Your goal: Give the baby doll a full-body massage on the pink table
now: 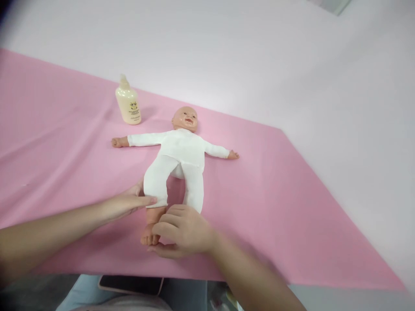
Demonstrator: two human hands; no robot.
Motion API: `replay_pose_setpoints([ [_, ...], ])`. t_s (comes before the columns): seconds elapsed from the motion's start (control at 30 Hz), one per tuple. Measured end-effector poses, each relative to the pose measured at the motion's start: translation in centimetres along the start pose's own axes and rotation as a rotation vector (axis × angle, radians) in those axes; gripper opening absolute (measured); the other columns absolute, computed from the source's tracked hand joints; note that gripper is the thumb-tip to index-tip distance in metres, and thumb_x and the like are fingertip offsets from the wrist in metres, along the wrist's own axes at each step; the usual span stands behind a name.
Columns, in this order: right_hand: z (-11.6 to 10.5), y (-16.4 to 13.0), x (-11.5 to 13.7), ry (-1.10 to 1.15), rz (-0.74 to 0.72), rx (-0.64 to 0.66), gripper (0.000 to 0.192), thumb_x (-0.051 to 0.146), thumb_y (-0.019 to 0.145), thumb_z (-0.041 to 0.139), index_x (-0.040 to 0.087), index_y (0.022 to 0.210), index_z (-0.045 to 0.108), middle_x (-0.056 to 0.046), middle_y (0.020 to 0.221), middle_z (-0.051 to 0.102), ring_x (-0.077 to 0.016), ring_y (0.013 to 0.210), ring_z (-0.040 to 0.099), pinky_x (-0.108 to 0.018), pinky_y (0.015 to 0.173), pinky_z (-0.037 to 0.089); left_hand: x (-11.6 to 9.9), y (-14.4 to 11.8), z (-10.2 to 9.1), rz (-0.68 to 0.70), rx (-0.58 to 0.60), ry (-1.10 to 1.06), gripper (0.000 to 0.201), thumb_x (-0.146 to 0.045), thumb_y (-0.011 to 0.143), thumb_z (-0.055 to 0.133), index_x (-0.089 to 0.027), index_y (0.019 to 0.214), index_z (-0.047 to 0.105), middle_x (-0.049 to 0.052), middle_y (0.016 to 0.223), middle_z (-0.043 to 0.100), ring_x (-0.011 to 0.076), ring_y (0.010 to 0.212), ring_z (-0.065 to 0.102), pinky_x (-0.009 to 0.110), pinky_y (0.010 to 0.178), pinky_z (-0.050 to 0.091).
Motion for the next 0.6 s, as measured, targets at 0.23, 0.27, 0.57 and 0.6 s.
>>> replay_pose_setpoints([
  [0.23, 1.4, -0.4, -0.7, 0.021, 0.045, 0.212, 0.026, 0.043, 0.090, 0.057, 0.020, 0.079, 0.050, 0.003, 0.064, 0.060, -0.0111, 0.060, 0.052, -0.025, 0.059, 0.041, 0.1, 0.6, -1.1, 0.101, -0.064, 0.106, 0.111, -0.029, 0.076, 0.074, -0.034, 0.150, -0.009, 0.011, 0.155, 0.024, 0.0288, 0.139, 0.033, 0.047, 0.112, 0.034],
  [0.27, 1.6, -0.5, -0.8, 0.027, 0.049, 0.242, 0.029, 0.046, 0.089, 0.057, 0.020, 0.079, 0.051, 0.003, 0.065, 0.060, -0.0112, 0.061, 0.052, -0.025, 0.059, 0.040, 0.1, 0.7, -1.1, 0.128, -0.062, 0.139, 0.109, -0.030, 0.076, 0.073, -0.033, 0.150, -0.007, 0.011, 0.156, 0.022, 0.0290, 0.140, 0.032, 0.047, 0.113, 0.034],
  [0.57, -0.1, -0.3, -2.4, -0.005, 0.386, 0.043, 0.016, 0.026, 0.092, 0.051, 0.020, 0.078, 0.056, -0.003, 0.077, 0.062, -0.0168, 0.078, 0.057, -0.035, 0.078, 0.048, 0.1, 0.7, -1.7, 0.328, -0.134, 0.348, 0.092, -0.034, 0.078, 0.071, -0.032, 0.147, 0.009, 0.010, 0.155, 0.021, 0.0300, 0.143, 0.025, 0.046, 0.112, 0.036],
  [0.6, -0.7, -0.5, -2.9, -0.013, 0.473, -0.029, 0.012, 0.023, 0.092, 0.050, 0.021, 0.083, 0.057, -0.005, 0.086, 0.064, -0.0185, 0.087, 0.058, -0.038, 0.084, 0.048, 0.1, 0.7, -1.8, 0.343, -0.150, 0.371, 0.091, -0.035, 0.078, 0.070, -0.032, 0.146, 0.010, 0.010, 0.155, 0.020, 0.0300, 0.143, 0.025, 0.047, 0.112, 0.036],
])
Point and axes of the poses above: each hand's wrist, its own y-axis towards the middle knuckle, its own z-axis out of the palm, x = y × z, the point moved 6 cm from there along y, towards the middle knuckle
